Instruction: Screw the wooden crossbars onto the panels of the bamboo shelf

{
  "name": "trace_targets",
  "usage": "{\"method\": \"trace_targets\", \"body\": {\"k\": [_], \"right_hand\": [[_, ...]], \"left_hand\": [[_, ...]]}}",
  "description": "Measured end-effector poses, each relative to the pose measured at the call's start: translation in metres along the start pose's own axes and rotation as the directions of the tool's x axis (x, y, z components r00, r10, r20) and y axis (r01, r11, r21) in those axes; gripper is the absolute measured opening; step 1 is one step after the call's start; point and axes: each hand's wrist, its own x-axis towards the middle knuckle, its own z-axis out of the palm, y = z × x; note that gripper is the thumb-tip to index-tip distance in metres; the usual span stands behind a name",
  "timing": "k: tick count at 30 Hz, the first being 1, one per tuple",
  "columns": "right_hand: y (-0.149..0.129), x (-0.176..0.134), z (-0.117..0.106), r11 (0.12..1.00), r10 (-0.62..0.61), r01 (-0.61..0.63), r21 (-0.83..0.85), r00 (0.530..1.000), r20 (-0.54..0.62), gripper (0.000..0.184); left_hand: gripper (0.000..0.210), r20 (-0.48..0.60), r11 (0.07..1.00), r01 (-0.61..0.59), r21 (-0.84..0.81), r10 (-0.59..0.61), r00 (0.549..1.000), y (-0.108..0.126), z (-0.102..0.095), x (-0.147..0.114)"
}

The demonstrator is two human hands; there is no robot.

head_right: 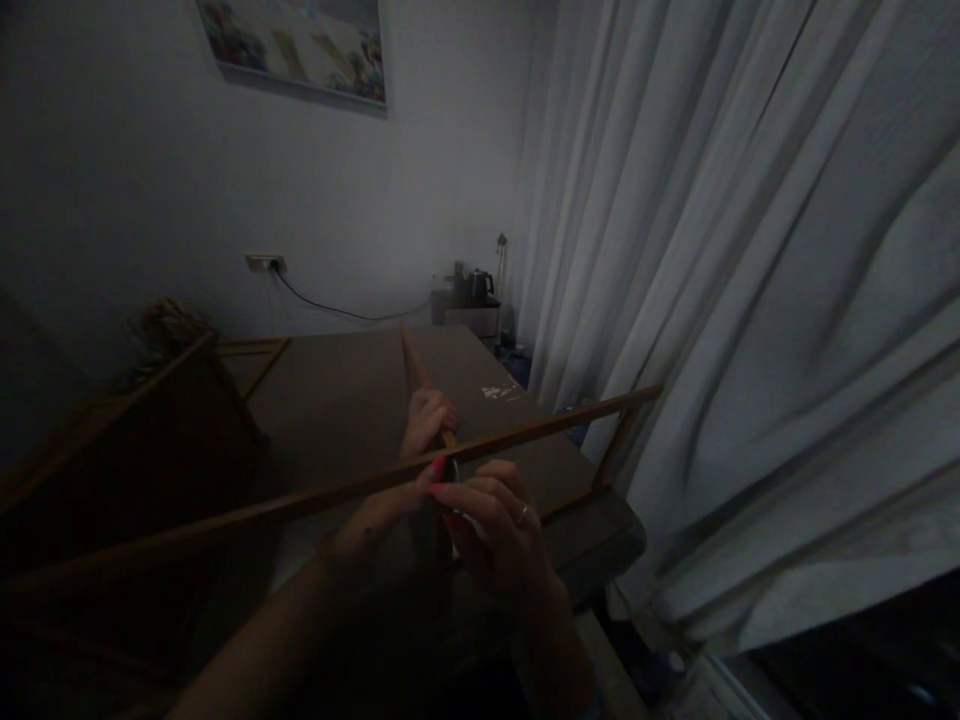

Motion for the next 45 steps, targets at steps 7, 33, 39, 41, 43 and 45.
{"method": "trace_targets", "body": {"k": [7, 33, 39, 41, 43, 45], "right_hand": [[-0.001, 0.000, 0.001, 1.000, -0.014, 0.014, -0.001, 1.000, -0.008, 0.031], [0.005, -0.009, 0.008, 0.956, 0.212, -0.182, 0.230, 0.971, -0.113, 0.018], [0.005, -0.011, 0.009, 0.900, 0.288, -0.230, 0.370, 0.951, -0.108, 0.017], [0.005, -0.011, 0.009, 0.891, 0.293, -0.228, 0.392, 0.949, -0.113, 0.016], [0.005, -0.012, 0.009, 0.891, 0.286, -0.220, 0.397, 0.951, -0.115, 0.015], [0.005, -0.012, 0.008, 0.890, 0.287, -0.223, 0.398, 0.952, -0.107, 0.015]], "left_hand": [[0.053, -0.011, 1.000, -0.001, 0.006, 0.001, 1.000, -0.004, 0.002, -0.002], [0.048, 0.019, 0.999, 0.030, -0.019, -0.030, 0.999, 0.005, -0.003, 0.000], [0.051, 0.020, 1.000, 0.016, -0.015, -0.016, 1.000, 0.006, -0.004, 0.001], [0.051, 0.016, 0.999, 0.031, -0.012, -0.031, 0.999, 0.006, -0.004, 0.002], [0.051, 0.022, 0.999, 0.047, -0.016, -0.046, 0.999, 0.007, -0.005, 0.002], [0.051, 0.026, 0.998, 0.052, -0.026, -0.051, 0.998, 0.007, -0.005, 0.002]]}}
